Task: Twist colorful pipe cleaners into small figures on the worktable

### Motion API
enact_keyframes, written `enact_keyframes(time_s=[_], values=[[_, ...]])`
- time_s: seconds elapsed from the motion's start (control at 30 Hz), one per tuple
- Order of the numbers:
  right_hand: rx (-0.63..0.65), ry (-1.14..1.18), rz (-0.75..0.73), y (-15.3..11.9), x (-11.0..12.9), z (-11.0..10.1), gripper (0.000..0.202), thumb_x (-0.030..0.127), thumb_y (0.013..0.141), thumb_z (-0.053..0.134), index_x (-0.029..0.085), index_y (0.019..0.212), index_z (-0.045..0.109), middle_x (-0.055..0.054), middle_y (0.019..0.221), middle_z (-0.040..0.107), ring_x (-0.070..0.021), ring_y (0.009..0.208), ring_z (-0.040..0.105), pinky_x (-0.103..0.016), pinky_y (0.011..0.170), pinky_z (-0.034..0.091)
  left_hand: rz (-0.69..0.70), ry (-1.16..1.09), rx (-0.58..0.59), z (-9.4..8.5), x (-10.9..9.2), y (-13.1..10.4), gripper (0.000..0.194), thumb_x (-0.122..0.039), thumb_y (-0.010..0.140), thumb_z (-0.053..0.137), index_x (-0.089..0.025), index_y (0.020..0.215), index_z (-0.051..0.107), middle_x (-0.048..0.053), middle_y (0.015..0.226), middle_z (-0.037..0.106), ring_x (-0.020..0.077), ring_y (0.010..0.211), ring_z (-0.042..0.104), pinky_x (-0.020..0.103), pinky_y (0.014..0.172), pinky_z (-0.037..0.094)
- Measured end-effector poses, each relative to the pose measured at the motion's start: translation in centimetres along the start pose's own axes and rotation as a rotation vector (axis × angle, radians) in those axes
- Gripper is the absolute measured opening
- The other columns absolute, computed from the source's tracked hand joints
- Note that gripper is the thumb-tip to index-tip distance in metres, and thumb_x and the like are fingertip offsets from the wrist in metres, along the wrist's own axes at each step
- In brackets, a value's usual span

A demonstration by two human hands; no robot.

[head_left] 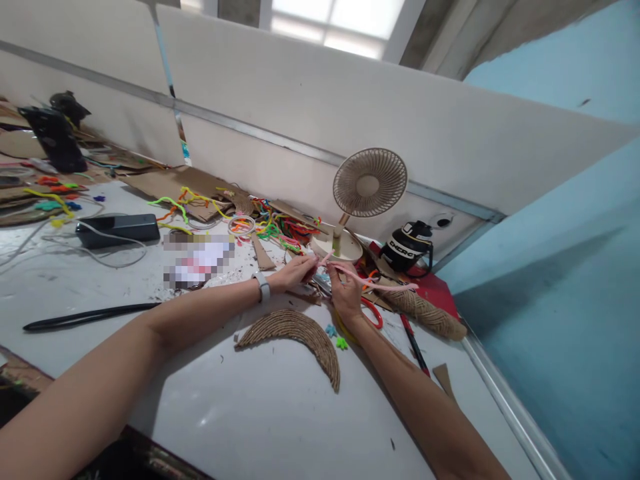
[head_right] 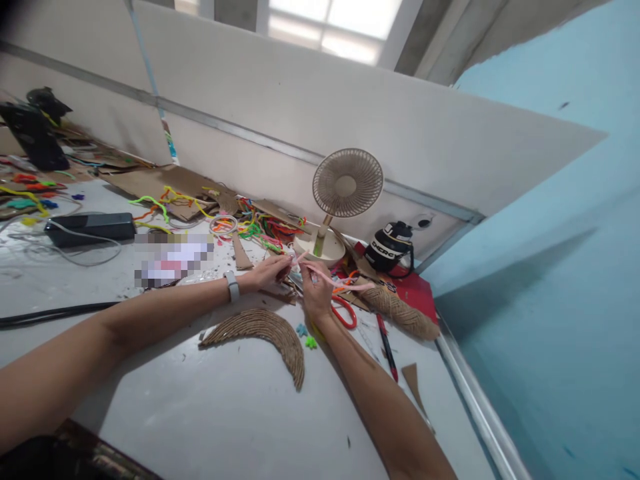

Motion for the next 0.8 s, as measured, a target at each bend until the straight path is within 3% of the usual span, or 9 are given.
enact_keyframes(time_s=[0.23,0.43,0.67,0.8], values=[[-0.005,0.002,0.069,-0.1,-0.5,0.0,0.02,0.034,0.087,0.054,0.017,0.082,0.065,-0.005,0.082,0.067,-0.0185,0.078,0.06,-0.032,0.076,0.047,0.078,0.134,-0.063,0.1,-1.0,0.1,0.051,-0.061,0.087,0.032,-0.018,0.061,0.04,-0.004,0.051,0.037,0.0089,0.048,0.034,0.024,0.048,0.028],[0.108,0.041,0.098,-0.4,-0.9,1.0,0.021,0.033,0.087,0.051,0.018,0.081,0.063,-0.004,0.078,0.065,-0.0175,0.072,0.058,-0.031,0.069,0.048,0.114,0.211,-0.099,0.2,-1.6,-0.2,0.046,-0.055,0.088,0.034,-0.017,0.062,0.041,-0.004,0.055,0.038,0.0089,0.052,0.034,0.023,0.05,0.029],[0.158,-0.112,-0.169,-0.6,1.4,1.0,0.015,0.024,0.091,0.045,0.02,0.085,0.059,-0.006,0.085,0.062,-0.0188,0.081,0.057,-0.034,0.077,0.047,0.079,0.112,-0.11,0.5,-1.2,-0.1,0.046,-0.056,0.087,0.036,-0.018,0.063,0.039,-0.004,0.055,0.035,0.0092,0.052,0.032,0.024,0.05,0.028],[0.202,-0.257,-0.297,-1.0,2.1,1.3,0.015,0.02,0.091,0.044,0.02,0.09,0.059,-0.007,0.086,0.062,-0.0193,0.083,0.056,-0.032,0.075,0.046,0.119,0.177,-0.207,0.3,-1.0,-0.2,0.045,-0.056,0.088,0.035,-0.018,0.065,0.04,-0.004,0.058,0.037,0.0098,0.055,0.034,0.024,0.053,0.03]])
Point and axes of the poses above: each hand's wrist, its own y-axis towards the middle knuckle, its own z-axis out of the palm, x = y × z, the point moved 7 cm from there along y, towards the middle knuckle
